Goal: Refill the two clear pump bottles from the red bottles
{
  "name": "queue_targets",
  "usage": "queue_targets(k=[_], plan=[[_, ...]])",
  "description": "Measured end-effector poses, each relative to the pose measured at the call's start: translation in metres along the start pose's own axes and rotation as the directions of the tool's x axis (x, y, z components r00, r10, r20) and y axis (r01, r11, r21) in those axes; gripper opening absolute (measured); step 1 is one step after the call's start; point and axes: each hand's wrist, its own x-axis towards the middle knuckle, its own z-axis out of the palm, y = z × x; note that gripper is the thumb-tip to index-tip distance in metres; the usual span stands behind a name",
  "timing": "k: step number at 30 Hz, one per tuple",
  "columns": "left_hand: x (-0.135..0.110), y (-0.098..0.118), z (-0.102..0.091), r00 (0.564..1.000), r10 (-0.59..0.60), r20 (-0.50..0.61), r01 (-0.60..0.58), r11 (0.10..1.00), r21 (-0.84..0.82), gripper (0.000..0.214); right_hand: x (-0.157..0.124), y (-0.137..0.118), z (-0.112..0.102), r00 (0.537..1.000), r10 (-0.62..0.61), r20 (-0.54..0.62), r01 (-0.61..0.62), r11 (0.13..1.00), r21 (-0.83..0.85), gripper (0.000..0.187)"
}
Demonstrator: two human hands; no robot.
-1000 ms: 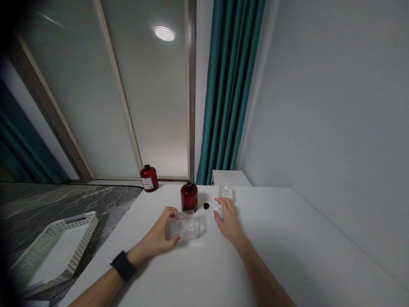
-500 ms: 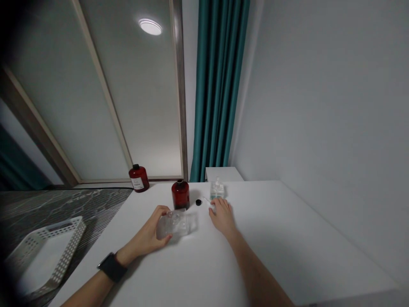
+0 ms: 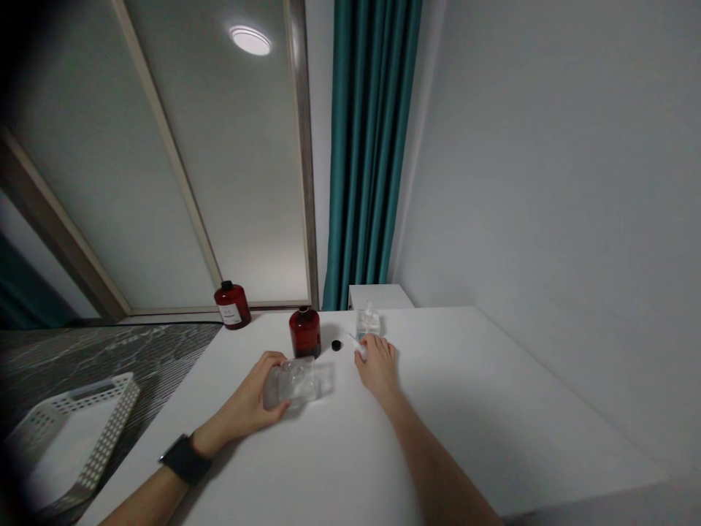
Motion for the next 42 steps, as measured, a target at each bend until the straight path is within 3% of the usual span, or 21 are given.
queue_targets(k=[6, 13, 20, 27, 34, 42], plan=[[0.001, -0.001, -0.005, 0.998, -0.008, -0.057, 0.013, 0.996, 0.084, 0.052, -0.001, -0.026, -0.017, 0.975, -0.103, -0.196, 0.141, 0.971, 0.193, 0.009], [0.0, 0.0, -0.012, 0.994, -0.017, -0.107, 0.03, 0.992, 0.121, 0.056, -0.011, -0.058, -0.039, 0.892, -0.257, -0.373, 0.384, 0.864, 0.325, 0.016], [-0.001, -0.005, -0.011, 0.996, 0.012, -0.094, 0.004, 0.986, 0.165, 0.063, -0.019, -0.074, -0.044, 0.862, -0.36, -0.358, 0.489, 0.777, 0.396, 0.025], [0.0, 0.001, -0.004, 0.997, 0.027, -0.078, -0.018, 0.993, 0.114, 0.065, -0.022, -0.081, -0.039, 0.85, -0.442, -0.288, 0.523, 0.775, 0.354, 0.024], [0.002, 0.009, 0.005, 0.999, 0.012, -0.038, -0.012, 1.0, -0.009, 0.063, -0.027, -0.085, -0.031, 0.86, -0.437, -0.265, 0.51, 0.763, 0.398, 0.038], [0.005, 0.015, 0.018, 0.998, -0.049, 0.035, 0.054, 0.979, -0.197, 0.052, -0.033, -0.085, -0.016, 0.91, -0.397, -0.121, 0.407, 0.798, 0.445, 0.036]])
